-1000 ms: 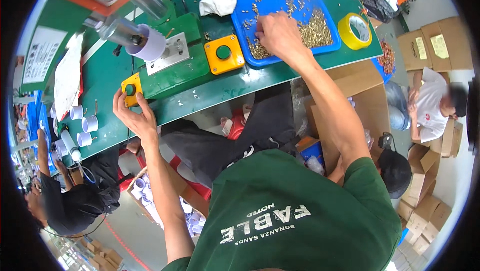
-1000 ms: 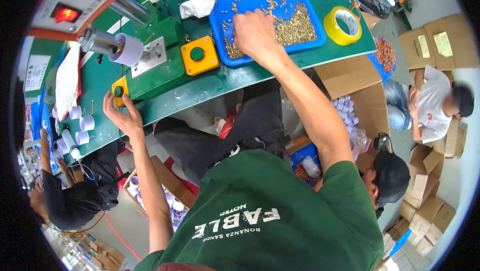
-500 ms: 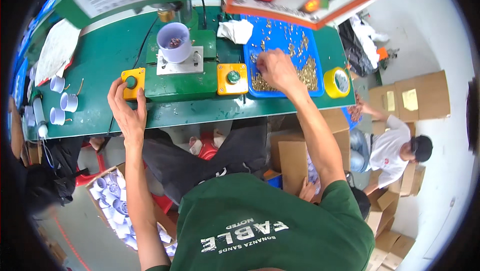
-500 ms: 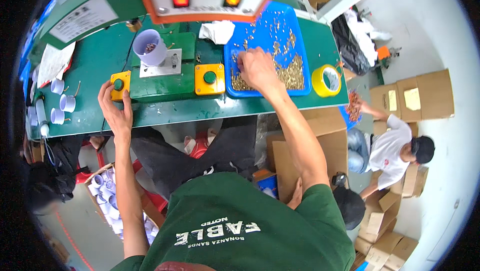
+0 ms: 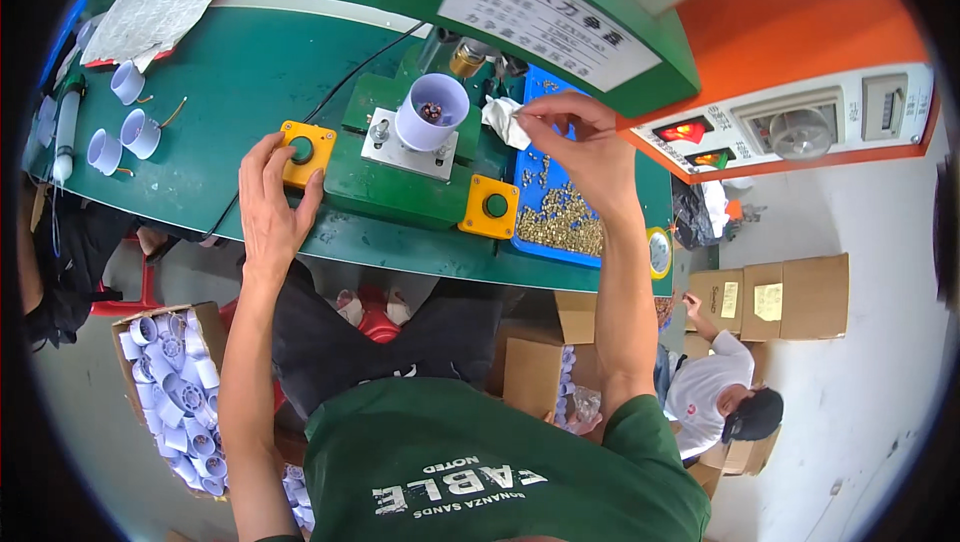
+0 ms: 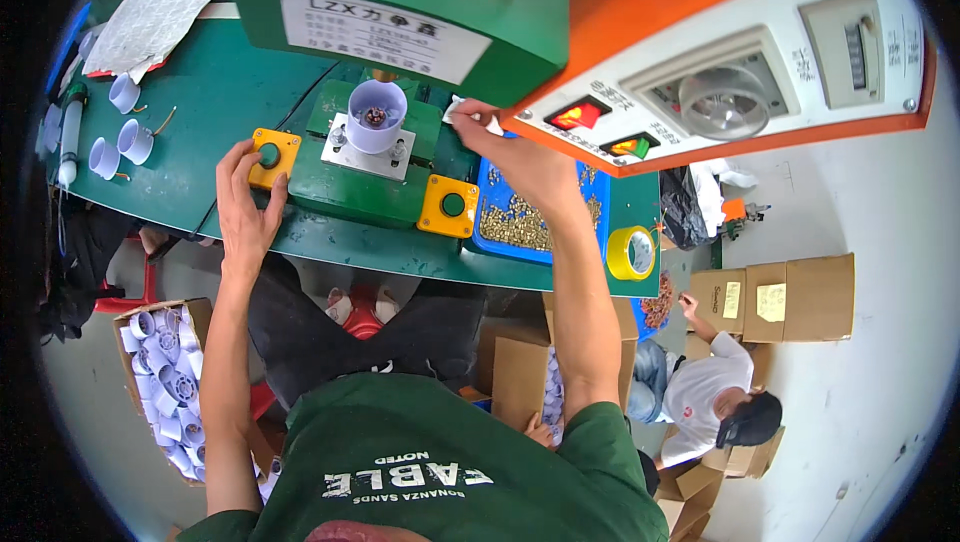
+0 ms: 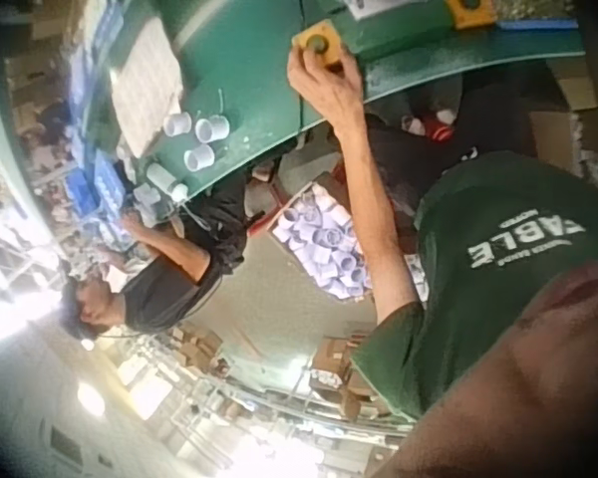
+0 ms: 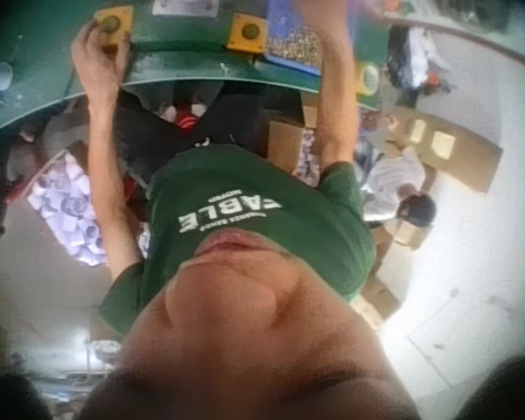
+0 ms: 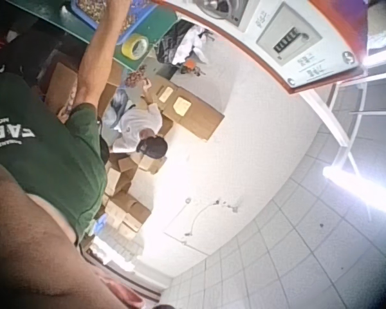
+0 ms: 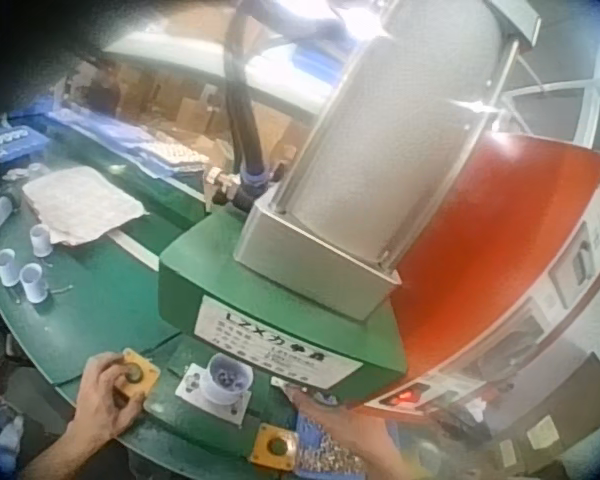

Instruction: Operating a manual press machine to assemble small electronic components by inserting metal pins into plastic housings.

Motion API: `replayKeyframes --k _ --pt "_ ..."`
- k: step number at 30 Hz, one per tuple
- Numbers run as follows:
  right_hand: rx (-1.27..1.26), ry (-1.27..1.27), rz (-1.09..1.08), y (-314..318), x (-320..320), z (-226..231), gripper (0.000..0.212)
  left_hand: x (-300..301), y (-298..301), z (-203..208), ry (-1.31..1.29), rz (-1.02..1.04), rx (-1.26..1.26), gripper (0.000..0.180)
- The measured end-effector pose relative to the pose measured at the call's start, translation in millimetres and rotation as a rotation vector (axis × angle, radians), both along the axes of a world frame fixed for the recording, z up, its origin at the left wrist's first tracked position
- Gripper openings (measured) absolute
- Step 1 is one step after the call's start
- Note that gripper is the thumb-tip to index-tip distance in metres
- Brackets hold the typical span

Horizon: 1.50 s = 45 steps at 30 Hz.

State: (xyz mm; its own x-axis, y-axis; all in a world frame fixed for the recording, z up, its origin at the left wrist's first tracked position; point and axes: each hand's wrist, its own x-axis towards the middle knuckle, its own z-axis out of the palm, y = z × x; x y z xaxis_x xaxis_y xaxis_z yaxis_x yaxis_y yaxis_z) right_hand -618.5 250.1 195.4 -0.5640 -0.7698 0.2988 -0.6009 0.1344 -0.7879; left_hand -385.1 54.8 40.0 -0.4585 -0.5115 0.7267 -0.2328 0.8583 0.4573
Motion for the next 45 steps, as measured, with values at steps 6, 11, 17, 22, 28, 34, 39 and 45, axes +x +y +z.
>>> replayKeyframes --k 6,11,17,22,28,34,39,45 --pt "-0.040 -0.163 0.159 -45 19 11 0.009 0 1 2 0.005 -0.001 0.021 0.046" --pt "0.325 0.096 0.050 -59 17 11 0.013 3 2 3 0.011 -0.008 0.036 0.047" --pt "0.372 0.203 0.145 -67 24 22 0.031 4 1 1 0.027 -0.017 0.027 0.045" --pt "0.365 0.115 0.056 -68 23 26 0.034 6 -1 5 0.013 -0.019 0.043 0.046" --pt "0.363 0.140 0.123 -69 18 25 0.032 -1 1 6 0.008 -0.029 0.046 0.046" --pt "0.321 0.204 0.112 -45 26 30 0.027 4 2 5 0.042 -0.014 0.003 0.044" --pt "0.088 0.445 -0.211 41 48 -59 0.022 10 2 4 0.037 -0.032 -0.123 0.039" --pt "0.067 0.663 -0.236 71 66 -121 0.034 -1 -2 6 -0.009 -0.075 -0.202 0.031"
